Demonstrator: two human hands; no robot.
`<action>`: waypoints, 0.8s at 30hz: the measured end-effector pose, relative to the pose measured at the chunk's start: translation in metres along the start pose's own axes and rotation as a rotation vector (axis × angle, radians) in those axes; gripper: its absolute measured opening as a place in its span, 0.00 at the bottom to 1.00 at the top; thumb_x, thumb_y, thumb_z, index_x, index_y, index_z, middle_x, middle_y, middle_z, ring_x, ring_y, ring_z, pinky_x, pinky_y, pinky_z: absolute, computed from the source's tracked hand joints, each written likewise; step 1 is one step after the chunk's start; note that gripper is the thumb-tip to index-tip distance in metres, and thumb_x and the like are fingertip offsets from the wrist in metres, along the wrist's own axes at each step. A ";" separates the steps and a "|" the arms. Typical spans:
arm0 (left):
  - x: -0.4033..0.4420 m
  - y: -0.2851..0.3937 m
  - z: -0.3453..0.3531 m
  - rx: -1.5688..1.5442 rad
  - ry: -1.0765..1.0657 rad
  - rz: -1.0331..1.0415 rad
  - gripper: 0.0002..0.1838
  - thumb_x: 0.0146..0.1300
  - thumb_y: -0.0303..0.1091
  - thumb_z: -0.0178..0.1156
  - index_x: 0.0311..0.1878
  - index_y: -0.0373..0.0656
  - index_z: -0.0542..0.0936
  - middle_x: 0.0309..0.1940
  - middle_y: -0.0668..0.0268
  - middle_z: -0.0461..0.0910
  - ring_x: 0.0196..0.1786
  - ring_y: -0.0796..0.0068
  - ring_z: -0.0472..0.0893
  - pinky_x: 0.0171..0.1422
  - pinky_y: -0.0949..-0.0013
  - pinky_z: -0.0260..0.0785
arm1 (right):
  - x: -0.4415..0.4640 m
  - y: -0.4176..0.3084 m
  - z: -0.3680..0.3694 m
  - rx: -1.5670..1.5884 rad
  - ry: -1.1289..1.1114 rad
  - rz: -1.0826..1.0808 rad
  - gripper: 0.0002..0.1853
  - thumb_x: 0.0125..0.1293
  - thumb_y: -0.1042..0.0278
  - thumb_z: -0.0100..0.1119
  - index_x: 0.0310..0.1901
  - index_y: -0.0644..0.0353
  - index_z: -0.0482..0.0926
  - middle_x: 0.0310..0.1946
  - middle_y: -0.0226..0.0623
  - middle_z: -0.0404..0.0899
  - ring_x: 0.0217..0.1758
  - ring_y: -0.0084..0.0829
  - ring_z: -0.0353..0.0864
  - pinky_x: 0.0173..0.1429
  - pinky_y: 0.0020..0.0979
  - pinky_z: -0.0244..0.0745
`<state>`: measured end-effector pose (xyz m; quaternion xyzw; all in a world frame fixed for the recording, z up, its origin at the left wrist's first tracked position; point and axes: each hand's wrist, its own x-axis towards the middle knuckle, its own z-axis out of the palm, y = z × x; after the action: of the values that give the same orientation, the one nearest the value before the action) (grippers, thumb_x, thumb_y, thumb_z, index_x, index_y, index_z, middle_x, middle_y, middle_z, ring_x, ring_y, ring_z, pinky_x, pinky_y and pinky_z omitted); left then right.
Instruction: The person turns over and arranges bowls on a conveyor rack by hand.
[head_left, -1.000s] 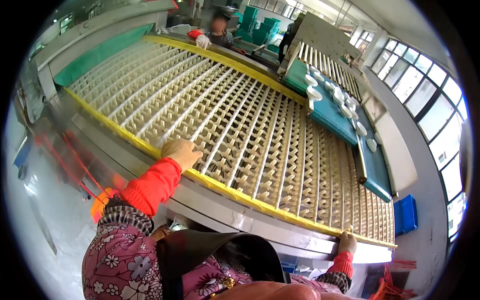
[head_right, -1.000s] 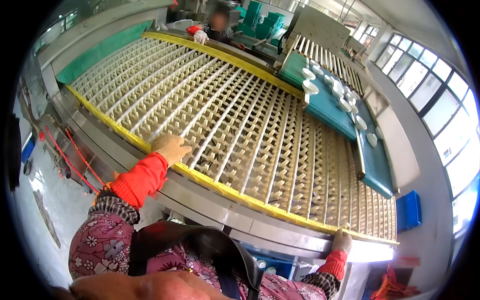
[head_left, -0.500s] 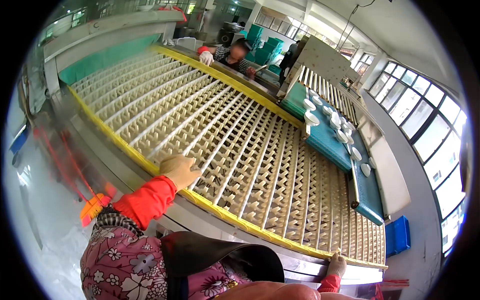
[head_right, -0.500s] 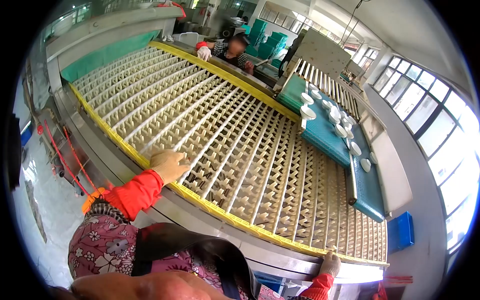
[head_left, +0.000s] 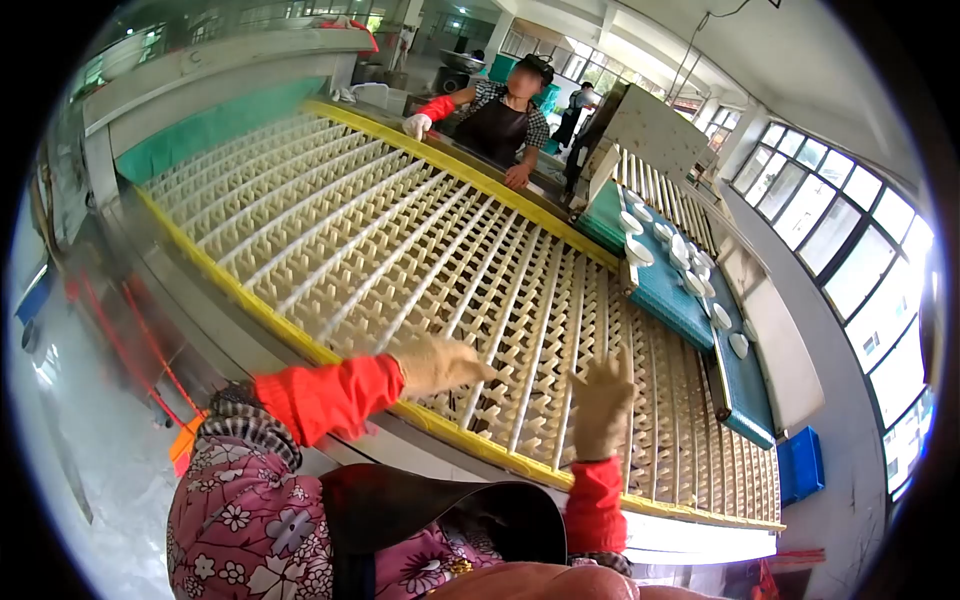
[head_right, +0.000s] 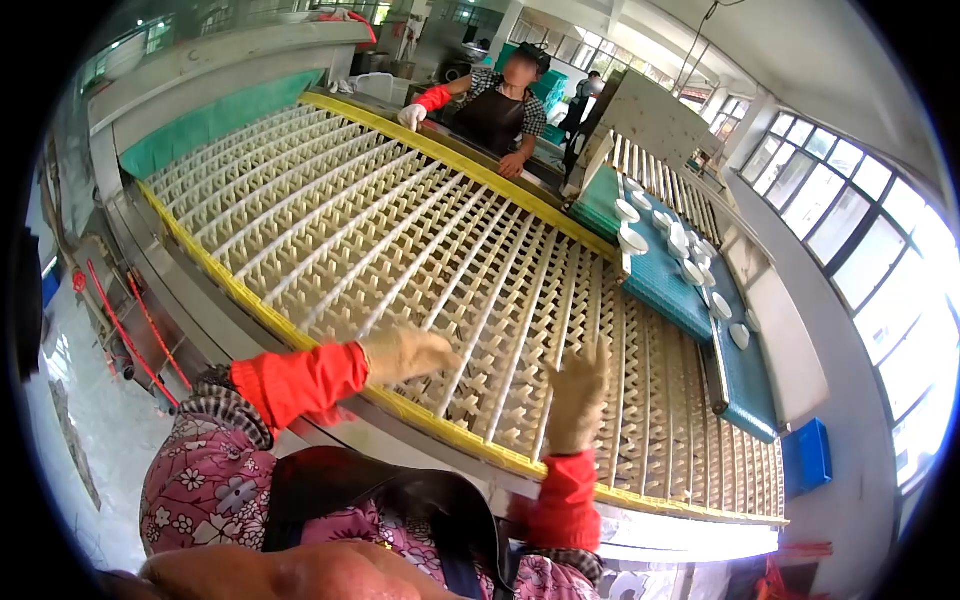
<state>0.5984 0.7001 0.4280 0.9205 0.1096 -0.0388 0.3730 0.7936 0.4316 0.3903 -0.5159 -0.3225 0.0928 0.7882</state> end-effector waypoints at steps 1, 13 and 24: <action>0.007 -0.003 0.012 -0.134 -0.022 0.073 0.38 0.85 0.74 0.53 0.66 0.46 0.88 0.46 0.55 0.93 0.45 0.64 0.92 0.51 0.56 0.85 | 0.007 0.003 0.038 0.093 -0.030 0.027 0.80 0.61 0.02 0.57 0.95 0.59 0.36 0.94 0.71 0.30 0.98 0.67 0.37 0.90 0.81 0.52; 0.020 -0.001 0.062 -0.739 -0.253 -0.029 0.23 0.89 0.47 0.55 0.62 0.35 0.85 0.45 0.51 0.92 0.47 0.52 0.94 0.58 0.56 0.87 | 0.005 0.066 0.119 0.535 -0.371 0.292 0.74 0.65 0.03 0.56 0.97 0.45 0.37 0.97 0.56 0.30 0.99 0.64 0.36 0.94 0.74 0.50; 0.050 -0.032 0.121 0.246 -0.042 0.588 0.23 0.90 0.50 0.55 0.65 0.38 0.84 0.39 0.50 0.93 0.45 0.47 0.94 0.47 0.50 0.86 | 0.004 0.085 0.079 0.636 -0.287 0.633 0.47 0.90 0.34 0.54 0.88 0.71 0.59 0.89 0.60 0.61 0.91 0.62 0.63 0.92 0.67 0.64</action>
<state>0.6408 0.6474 0.3114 0.9499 -0.1745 0.0386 0.2564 0.7651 0.5311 0.3380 -0.3038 -0.2107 0.4931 0.7875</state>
